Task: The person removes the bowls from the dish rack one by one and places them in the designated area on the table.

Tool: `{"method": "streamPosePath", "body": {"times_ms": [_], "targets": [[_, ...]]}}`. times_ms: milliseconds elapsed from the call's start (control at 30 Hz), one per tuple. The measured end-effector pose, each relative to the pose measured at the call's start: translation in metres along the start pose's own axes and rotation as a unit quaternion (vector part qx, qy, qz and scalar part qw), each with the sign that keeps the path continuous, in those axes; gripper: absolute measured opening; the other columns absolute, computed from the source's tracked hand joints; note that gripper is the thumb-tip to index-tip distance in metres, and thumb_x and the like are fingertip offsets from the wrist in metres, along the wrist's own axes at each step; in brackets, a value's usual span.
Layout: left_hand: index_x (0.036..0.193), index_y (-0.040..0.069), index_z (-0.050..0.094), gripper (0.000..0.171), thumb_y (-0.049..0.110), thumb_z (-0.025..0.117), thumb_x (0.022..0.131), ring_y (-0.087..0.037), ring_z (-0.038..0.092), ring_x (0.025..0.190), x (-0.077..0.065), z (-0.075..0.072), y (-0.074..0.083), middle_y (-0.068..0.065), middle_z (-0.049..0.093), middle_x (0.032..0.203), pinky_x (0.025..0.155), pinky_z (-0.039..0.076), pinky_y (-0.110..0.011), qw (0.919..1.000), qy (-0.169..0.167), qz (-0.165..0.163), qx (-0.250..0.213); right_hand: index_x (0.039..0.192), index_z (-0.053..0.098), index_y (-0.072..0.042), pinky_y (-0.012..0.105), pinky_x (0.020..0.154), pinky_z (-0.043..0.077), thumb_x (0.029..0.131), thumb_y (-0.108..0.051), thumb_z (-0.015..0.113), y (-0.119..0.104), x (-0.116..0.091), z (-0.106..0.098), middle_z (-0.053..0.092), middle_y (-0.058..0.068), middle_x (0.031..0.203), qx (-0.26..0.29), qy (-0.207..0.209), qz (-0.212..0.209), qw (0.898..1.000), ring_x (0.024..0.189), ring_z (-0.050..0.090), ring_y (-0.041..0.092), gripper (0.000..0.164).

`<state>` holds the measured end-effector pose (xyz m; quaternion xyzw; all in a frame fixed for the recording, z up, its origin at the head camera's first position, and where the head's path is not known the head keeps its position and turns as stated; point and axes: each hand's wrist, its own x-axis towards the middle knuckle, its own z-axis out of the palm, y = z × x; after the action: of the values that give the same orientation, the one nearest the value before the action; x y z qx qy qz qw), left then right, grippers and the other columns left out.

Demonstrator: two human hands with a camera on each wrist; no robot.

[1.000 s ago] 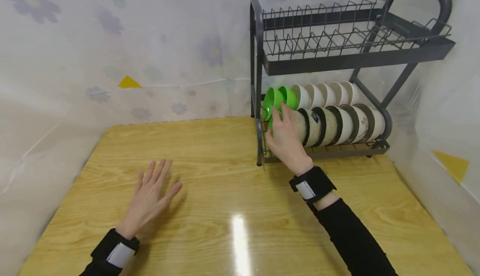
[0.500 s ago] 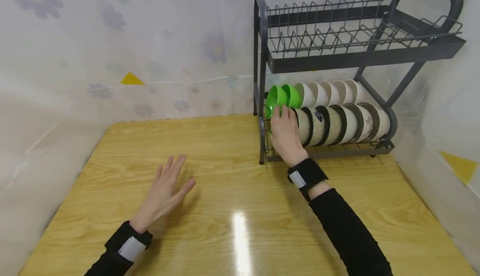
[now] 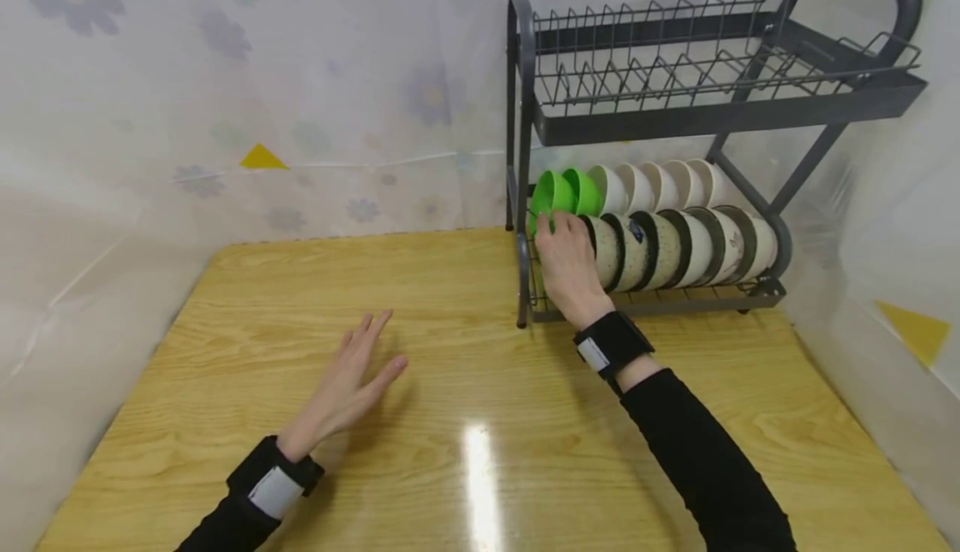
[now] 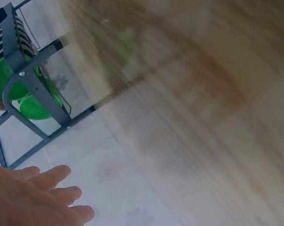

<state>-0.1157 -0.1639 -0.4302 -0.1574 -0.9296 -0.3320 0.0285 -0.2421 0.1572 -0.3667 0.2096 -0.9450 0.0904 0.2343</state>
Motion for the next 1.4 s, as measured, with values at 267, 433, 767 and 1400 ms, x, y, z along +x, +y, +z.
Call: {"method": "streamPosePath", "body": {"times_ms": [267, 433, 767, 1400], "targets": [[0.163, 0.014, 0.017, 0.074, 0.045, 0.050, 0.103, -0.036, 0.012, 0.158, 0.008, 0.003, 0.010, -0.014, 0.024, 0.167, 0.128, 0.006, -0.063, 0.9991, -0.022, -0.004, -0.037, 0.129, 0.058, 0.013, 0.052, 0.112, 0.045, 0.082, 0.017, 0.065, -0.001, 0.000, -0.006, 0.060, 0.032, 0.129, -0.015, 0.059, -0.034, 0.998, 0.125, 0.055, 0.045, 0.048], [0.163, 0.016, 0.015, 0.074, 0.045, 0.049, 0.104, -0.035, 0.011, 0.158, 0.013, 0.007, 0.017, -0.011, 0.021, 0.168, 0.128, 0.005, -0.061, 0.9973, -0.043, 0.000, -0.060, 0.127, 0.060, 0.013, 0.051, 0.113, 0.045, 0.081, 0.022, 0.059, -0.002, 0.000, -0.010, 0.059, 0.031, 0.133, 0.006, 0.090, -0.048, 0.995, 0.126, 0.055, 0.045, 0.048], [0.163, 0.018, 0.014, 0.073, 0.047, 0.047, 0.105, -0.029, 0.007, 0.160, 0.023, 0.018, 0.033, -0.009, 0.019, 0.169, 0.130, 0.002, -0.056, 0.9901, -0.082, 0.007, -0.113, 0.126, 0.061, 0.015, 0.052, 0.111, 0.047, 0.074, 0.030, 0.049, -0.005, -0.009, -0.023, 0.060, 0.032, 0.133, 0.064, 0.152, -0.078, 0.983, 0.125, 0.055, 0.046, 0.056], [0.163, 0.022, 0.011, 0.070, 0.047, 0.044, 0.106, -0.026, 0.022, 0.157, 0.033, 0.027, 0.055, -0.006, 0.024, 0.168, 0.130, 0.010, -0.054, 0.9775, -0.109, 0.030, -0.178, 0.126, 0.067, 0.006, 0.016, 0.064, 0.025, 0.072, 0.028, 0.029, -0.010, -0.040, -0.062, 0.068, 0.027, 0.125, 0.328, 0.246, 0.057, 0.910, 0.121, 0.065, 0.022, 0.069]]}}
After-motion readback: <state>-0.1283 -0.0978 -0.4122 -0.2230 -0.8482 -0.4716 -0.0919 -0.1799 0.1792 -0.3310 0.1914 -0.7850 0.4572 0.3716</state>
